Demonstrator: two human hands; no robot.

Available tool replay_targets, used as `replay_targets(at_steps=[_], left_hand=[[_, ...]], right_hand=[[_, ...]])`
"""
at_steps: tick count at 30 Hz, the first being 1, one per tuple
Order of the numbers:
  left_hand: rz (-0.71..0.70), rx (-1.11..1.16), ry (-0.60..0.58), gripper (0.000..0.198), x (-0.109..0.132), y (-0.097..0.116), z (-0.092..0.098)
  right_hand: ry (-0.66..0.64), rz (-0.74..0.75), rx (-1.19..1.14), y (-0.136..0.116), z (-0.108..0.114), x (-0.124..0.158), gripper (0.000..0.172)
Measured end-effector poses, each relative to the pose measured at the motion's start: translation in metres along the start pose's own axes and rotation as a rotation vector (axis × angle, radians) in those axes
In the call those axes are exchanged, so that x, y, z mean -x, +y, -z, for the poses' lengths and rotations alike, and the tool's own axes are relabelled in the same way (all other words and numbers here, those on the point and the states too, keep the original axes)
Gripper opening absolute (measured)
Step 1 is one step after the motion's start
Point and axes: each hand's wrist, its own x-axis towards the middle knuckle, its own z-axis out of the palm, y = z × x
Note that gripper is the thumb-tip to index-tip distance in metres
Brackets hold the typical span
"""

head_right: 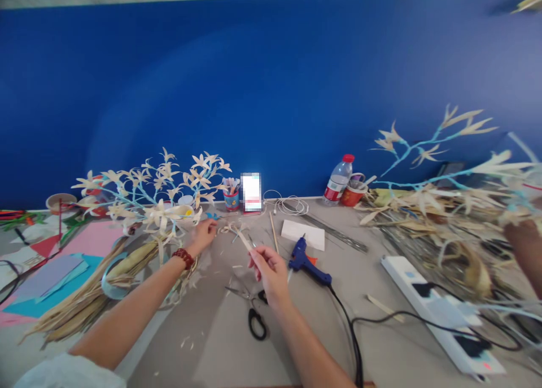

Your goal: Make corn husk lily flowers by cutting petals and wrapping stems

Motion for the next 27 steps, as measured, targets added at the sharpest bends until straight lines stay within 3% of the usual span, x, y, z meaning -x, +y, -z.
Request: replay_targets(at_steps=[3, 7, 9, 11, 16, 21, 25, 27], left_hand=[[-0.079, 0.142, -0.017, 0.019, 0.031, 0.007, 0.011], [-0.203, 0.373, -0.154, 0.024, 0.083, 0.026, 0.009], [-0.198, 0.727, -0.236, 0.025, 0.101, 0.034, 0.005], [-0.148, 0.924, -0.240, 0.023, 0.112, 0.038, 0.002], [-0.016, 1.080, -0.188, 0.020, 0.120, 0.032, 0.003], [0.108, 1.196, -0.261, 0.023, 0.128, 0.023, 0.011], [0.168, 1.318, -0.327, 0.021, 0.134, 0.015, 0.011], [0.190, 1.364, -0.371, 0.019, 0.136, 0.012, 0.011]], right_hand=[[-0.087, -0.069, -0.048, -0.001, -0.003, 0.002, 0.029], [-0.201, -0.183, -0.092, 0.003, -0.011, 0.009, 0.031], [-0.251, -0.236, -0.091, 0.006, -0.017, 0.013, 0.031], [-0.300, -0.282, -0.073, 0.006, -0.024, 0.017, 0.032], [-0.372, -0.299, 0.065, -0.003, -0.028, 0.023, 0.033], [-0.416, -0.234, 0.411, -0.013, -0.009, 0.041, 0.029], [-0.277, 0.034, 1.030, -0.010, 0.014, 0.071, 0.018], [-0.244, 0.138, 1.248, -0.005, 0.022, 0.084, 0.020]])
